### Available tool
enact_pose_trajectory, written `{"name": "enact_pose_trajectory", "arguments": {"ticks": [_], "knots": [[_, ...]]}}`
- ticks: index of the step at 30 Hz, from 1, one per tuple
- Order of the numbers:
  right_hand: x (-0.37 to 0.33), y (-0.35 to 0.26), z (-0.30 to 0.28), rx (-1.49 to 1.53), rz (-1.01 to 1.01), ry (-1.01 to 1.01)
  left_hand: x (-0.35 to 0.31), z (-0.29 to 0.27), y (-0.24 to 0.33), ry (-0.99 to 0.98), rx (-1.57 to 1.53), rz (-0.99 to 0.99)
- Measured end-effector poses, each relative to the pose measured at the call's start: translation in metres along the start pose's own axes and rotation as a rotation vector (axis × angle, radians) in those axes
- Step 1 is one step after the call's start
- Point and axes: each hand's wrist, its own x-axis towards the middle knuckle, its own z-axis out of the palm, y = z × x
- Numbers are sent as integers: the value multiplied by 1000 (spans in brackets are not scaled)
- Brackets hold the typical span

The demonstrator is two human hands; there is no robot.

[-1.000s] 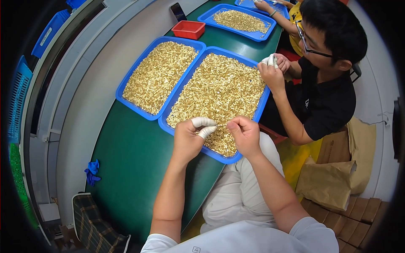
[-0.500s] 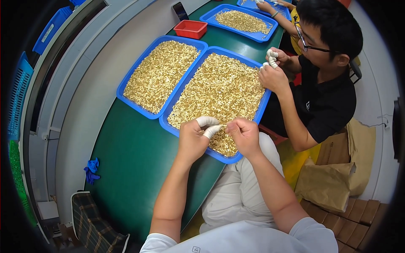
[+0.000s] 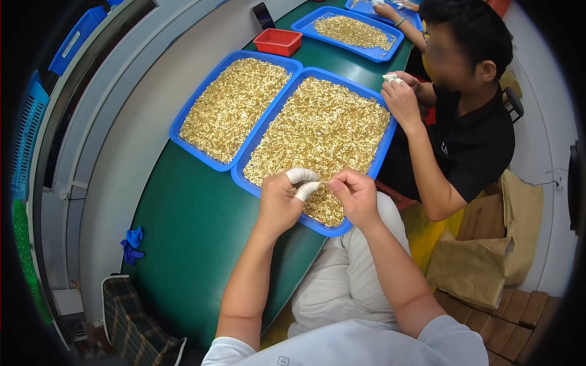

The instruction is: Picking and inspecting small gold-colored electronic pins from a tray and placing them into a sorting container.

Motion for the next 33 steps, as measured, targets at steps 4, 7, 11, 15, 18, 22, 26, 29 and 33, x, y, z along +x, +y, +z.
{"name": "enact_pose_trajectory", "arguments": {"ticks": [4, 7, 11, 15, 18, 22, 26, 29, 33], "knots": [[-1, -2, 0, 55, 66, -4, 0, -1, 3, 24, 4, 63], [0, 0, -2, -22, 6, -24, 1, -3, 2, -10, 94, 0], [1, -5, 3, -7, -18, -11, 0, -2, 0, 7, 79, 55], [0, 0, -2, 10, 12, -38, 2, 0, 0, 38, 32, 83], [0, 2, -4, 22, 32, -47, 2, -3, -5, 9, 12, 60], [0, 1, 0, 74, 91, 0, 3, 0, -31, 9, -317, 59], [9, -14, 7, 150, 170, 87, 6, 4, -42, 122, -124, -116], [30, -26, 10, 60, 80, 36, 6, 9, -44, 166, -144, -84], [78, -56, 40, -126, -181, 108, 4, 10, -40, 189, -9, -21]]}}
